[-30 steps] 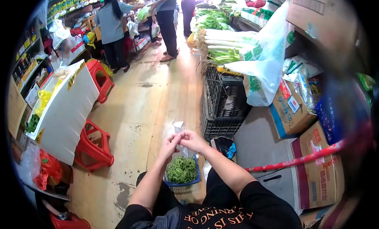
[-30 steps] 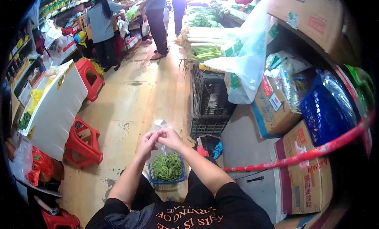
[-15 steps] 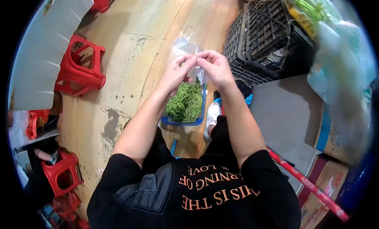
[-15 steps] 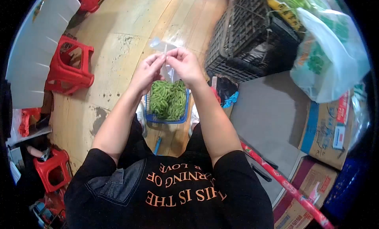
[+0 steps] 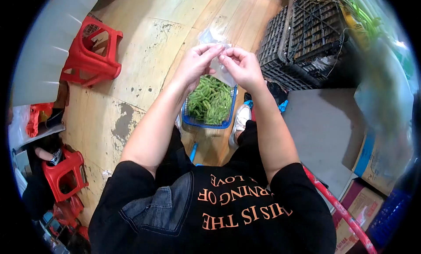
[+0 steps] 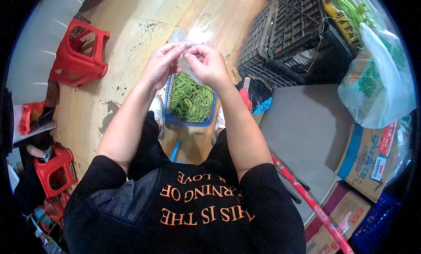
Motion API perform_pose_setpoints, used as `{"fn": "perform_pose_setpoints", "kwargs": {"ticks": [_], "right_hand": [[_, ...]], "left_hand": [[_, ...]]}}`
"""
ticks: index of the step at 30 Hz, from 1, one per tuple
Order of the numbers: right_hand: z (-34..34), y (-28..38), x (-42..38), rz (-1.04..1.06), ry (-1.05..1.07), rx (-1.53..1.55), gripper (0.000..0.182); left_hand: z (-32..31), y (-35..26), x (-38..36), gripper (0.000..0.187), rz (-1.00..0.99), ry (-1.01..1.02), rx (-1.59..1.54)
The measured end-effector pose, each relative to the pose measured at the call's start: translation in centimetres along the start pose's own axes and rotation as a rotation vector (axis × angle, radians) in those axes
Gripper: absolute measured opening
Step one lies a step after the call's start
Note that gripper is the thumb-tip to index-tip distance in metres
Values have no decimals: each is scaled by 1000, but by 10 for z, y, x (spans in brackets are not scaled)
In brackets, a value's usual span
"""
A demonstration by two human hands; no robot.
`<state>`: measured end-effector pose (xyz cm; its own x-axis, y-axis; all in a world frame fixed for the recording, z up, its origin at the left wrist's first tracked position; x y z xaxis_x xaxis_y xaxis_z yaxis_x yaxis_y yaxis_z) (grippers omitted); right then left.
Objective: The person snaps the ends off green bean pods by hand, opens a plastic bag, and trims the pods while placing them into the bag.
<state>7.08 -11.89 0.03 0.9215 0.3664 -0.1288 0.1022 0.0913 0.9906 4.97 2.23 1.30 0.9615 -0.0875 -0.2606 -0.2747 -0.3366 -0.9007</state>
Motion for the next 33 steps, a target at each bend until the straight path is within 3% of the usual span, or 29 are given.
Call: {"fn": "perform_pose_setpoints", "kwargs": {"ticks": [6,10,20,26,29,33], "right_hand": [[-3,1,-10,58,-63,-101,12],[2,9,-15,92,-139,-274,12],[17,9,-14,160,-205,-355,11],[21,3,-10,59,-146,-204,14],[24,0,-7,-26,-65,211,15],[35,-1,-5,-74,-124,547,13]], "left_hand": [[5,11,4,15,34,-34,-104],[3,14,8,15,47,-9,-178],[-5,18,12,19,87,-2,-271],[-6,20,13,18,78,64,-196],[-5,19,12,17,78,63,-179],[2,11,10,13,95,1,-4]]}}
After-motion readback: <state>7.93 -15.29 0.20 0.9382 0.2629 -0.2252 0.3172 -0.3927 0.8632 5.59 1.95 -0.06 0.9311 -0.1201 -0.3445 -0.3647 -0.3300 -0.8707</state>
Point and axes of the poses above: each hand's wrist, its own x-axis towards the middle knuckle, its own z-axis out of the back of the hand, y = z × x, the point moved 1 cm from there along x, towards the middle knuckle, and after that the axes turned 5 degrees about -z, right-handed, at the moved point
